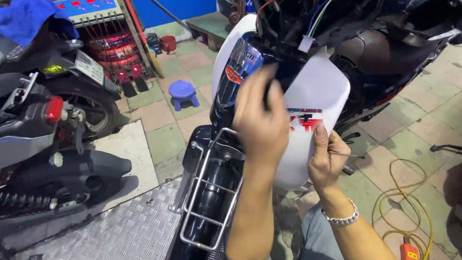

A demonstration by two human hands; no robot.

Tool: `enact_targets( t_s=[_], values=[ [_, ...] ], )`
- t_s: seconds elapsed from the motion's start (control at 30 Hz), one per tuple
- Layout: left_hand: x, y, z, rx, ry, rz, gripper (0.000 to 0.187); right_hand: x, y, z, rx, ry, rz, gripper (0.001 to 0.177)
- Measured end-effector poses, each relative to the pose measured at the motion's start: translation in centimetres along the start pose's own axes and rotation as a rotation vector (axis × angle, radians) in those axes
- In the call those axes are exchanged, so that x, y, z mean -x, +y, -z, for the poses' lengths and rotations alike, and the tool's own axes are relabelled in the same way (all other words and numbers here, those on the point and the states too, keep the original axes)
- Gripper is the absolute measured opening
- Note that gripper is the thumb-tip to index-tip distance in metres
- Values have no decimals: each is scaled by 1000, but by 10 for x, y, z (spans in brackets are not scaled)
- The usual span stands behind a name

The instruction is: The person removes the motorcycle's front fairing and handlebar assembly. They use a screwdriver to loosen screws, disconnect wiring, and detach the front panel, exposing the internal components.

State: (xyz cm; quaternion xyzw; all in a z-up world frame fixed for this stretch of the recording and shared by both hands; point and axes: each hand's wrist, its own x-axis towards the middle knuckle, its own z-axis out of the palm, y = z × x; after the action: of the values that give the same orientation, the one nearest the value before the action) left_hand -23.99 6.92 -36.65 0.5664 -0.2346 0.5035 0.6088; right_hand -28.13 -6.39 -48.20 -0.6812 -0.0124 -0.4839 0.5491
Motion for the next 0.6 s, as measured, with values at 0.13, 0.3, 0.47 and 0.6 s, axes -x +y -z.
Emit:
enact_targets(
  t_s=[0.13,0.3,0.47,0.6],
  values=[
    [-37,-39,-66,-37,-261,-34,32,1,-22,-8,40,-9,-31,44],
    [-69,-21,-85,-504,-624,119,66,5,-28,-9,-28,4,-101,36],
    [-81,-21,-113,-618,-613,251,68,4,-19,-8,-7,4,-50,39],
    [-102,-24,-105,-449,-777,477,51,4,-28,-11,-12,-7,-36,36]
  ],
)
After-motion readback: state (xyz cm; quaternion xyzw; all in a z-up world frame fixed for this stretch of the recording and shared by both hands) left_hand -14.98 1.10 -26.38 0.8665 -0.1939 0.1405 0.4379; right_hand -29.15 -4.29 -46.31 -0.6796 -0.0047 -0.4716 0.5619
